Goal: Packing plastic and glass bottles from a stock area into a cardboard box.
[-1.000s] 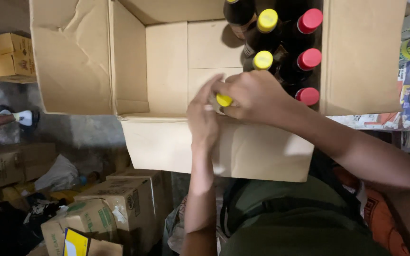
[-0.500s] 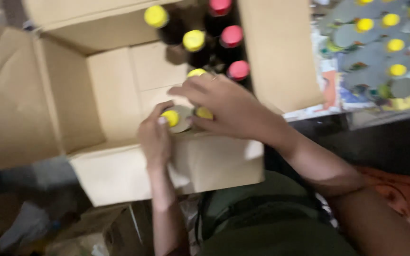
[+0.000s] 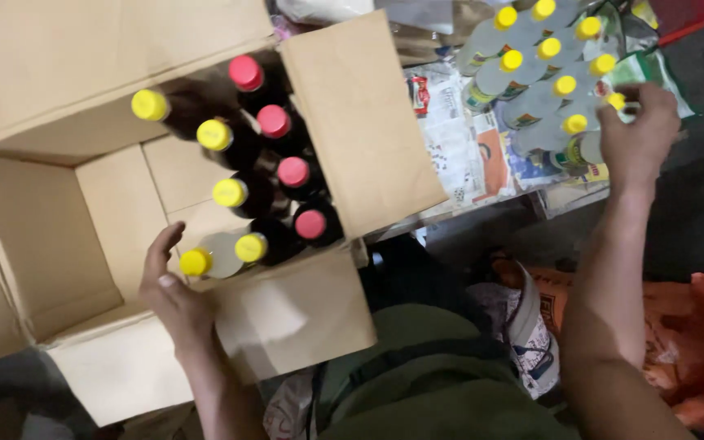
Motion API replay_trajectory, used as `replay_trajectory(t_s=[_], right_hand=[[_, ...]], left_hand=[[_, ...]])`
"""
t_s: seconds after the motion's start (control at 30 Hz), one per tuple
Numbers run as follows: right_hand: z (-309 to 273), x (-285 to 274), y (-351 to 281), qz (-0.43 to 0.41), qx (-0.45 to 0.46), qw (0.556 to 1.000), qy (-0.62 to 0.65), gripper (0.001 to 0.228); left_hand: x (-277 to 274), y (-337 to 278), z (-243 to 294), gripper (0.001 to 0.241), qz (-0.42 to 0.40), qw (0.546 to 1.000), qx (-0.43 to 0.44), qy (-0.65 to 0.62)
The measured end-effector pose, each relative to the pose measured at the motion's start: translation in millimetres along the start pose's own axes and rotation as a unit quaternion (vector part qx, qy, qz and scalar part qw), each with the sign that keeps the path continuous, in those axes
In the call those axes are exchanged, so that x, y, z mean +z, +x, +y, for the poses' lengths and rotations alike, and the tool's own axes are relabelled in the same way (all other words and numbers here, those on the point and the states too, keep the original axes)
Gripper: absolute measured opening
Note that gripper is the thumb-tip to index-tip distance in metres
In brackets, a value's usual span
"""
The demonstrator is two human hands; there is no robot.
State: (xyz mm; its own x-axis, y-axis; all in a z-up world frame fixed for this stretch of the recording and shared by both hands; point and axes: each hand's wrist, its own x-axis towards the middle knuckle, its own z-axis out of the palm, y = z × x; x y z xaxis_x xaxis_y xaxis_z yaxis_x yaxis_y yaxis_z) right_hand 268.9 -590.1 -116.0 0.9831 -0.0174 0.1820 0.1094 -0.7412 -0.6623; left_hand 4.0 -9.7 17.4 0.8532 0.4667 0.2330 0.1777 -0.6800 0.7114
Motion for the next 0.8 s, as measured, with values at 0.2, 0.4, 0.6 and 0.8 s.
replay_trajectory(t_s=[0.2,0.4,0.6,0.8], right_hand=[[151.3,15.6,-16.1,0.068,0.13,0.965,-0.218,0.058],[187.1,35.1,-25.4,-0.016,0.209,0.969,-0.131,0.064],[164.1,32.6,-46.9,0.036,0.225,0.959,-0.166,0.055],[127.1,-4.2,-66.5,0.047,0.173,0.947,-0.266,0.056]], left_hand=[[5.1,3.4,17.9,0.089,0.027,0.999,0.009,0.019],[12.3,9.9,31.0,0.083,0.082,0.996,0.008,0.018],[19.6,8.7,20.8,0.082,0.08,0.997,0.006,-0.013],[21.3,5.1,16.4,0.081,0.131,0.991,0.002,-0.008]])
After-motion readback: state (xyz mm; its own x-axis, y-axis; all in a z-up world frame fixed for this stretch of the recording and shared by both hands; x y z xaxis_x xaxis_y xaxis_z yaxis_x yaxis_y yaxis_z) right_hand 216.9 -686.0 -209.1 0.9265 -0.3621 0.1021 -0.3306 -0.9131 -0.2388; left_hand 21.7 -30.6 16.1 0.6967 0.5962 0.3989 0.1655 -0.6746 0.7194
